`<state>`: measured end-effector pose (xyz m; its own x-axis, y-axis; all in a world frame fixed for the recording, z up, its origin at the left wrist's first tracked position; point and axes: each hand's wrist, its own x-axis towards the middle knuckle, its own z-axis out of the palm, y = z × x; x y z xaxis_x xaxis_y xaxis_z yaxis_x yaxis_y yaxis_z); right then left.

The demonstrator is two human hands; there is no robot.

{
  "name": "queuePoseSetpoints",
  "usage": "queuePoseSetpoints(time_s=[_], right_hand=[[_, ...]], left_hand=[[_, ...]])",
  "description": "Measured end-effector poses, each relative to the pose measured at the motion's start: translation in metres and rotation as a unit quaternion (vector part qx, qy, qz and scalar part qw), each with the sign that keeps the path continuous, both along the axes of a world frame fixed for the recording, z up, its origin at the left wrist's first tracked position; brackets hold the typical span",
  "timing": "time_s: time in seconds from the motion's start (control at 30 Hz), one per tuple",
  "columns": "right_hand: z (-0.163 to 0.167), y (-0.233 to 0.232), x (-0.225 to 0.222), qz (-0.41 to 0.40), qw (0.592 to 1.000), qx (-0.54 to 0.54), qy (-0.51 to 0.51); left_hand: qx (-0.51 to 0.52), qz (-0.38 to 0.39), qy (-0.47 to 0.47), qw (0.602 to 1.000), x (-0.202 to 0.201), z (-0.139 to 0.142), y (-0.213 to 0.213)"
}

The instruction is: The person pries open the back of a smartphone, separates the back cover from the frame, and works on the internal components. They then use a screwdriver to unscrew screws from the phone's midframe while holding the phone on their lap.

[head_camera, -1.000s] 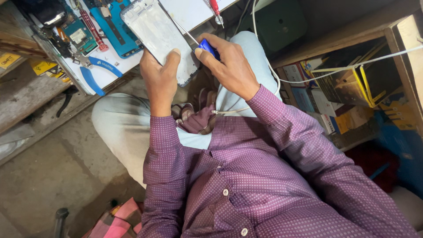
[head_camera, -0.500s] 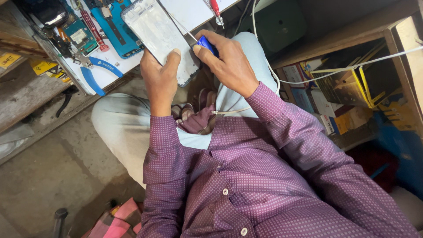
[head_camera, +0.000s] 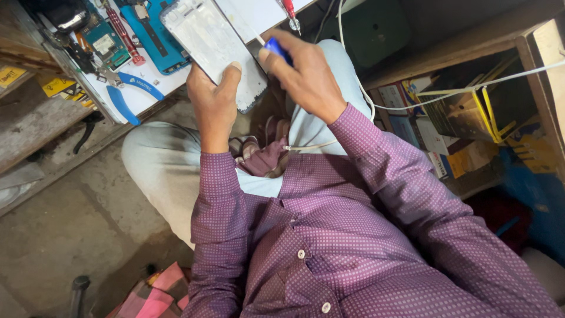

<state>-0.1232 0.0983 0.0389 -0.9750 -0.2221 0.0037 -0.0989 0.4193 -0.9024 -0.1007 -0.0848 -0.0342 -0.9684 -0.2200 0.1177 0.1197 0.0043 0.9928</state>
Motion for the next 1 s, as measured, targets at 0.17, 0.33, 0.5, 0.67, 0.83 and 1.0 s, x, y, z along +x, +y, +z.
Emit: queuePoseSetpoints(time_s=[0.17, 0.33, 0.5, 0.67, 0.83, 1.0], right_hand=[[0.004, 0.017, -0.006, 0.001, 0.999, 0.033, 0.037], [0.010, 0.027, 0.007, 0.031, 0.997, 0.068, 0.028], [0.010, 0.021, 0.019, 0.039, 0.997, 0.070, 0.017], [0.010, 0.017, 0.017, 0.050, 0.996, 0.060, 0.032], [0.011, 0.012, 0.009, 0.055, 0.996, 0.058, 0.035], [0.009, 0.010, 0.002, 0.065, 0.994, 0.052, 0.066]], left_hand=[[0.019, 0.002, -0.007, 1.000, -0.001, -0.002, -0.001], [0.035, 0.001, -0.013, 0.999, 0.000, 0.000, 0.000], [0.017, 0.004, -0.016, 1.000, 0.002, 0.004, -0.001], [0.016, 0.006, -0.019, 1.000, 0.001, 0.005, 0.000], [0.005, 0.008, -0.022, 1.000, 0.002, 0.005, 0.000], [0.003, 0.005, -0.027, 1.000, 0.003, 0.006, 0.000]])
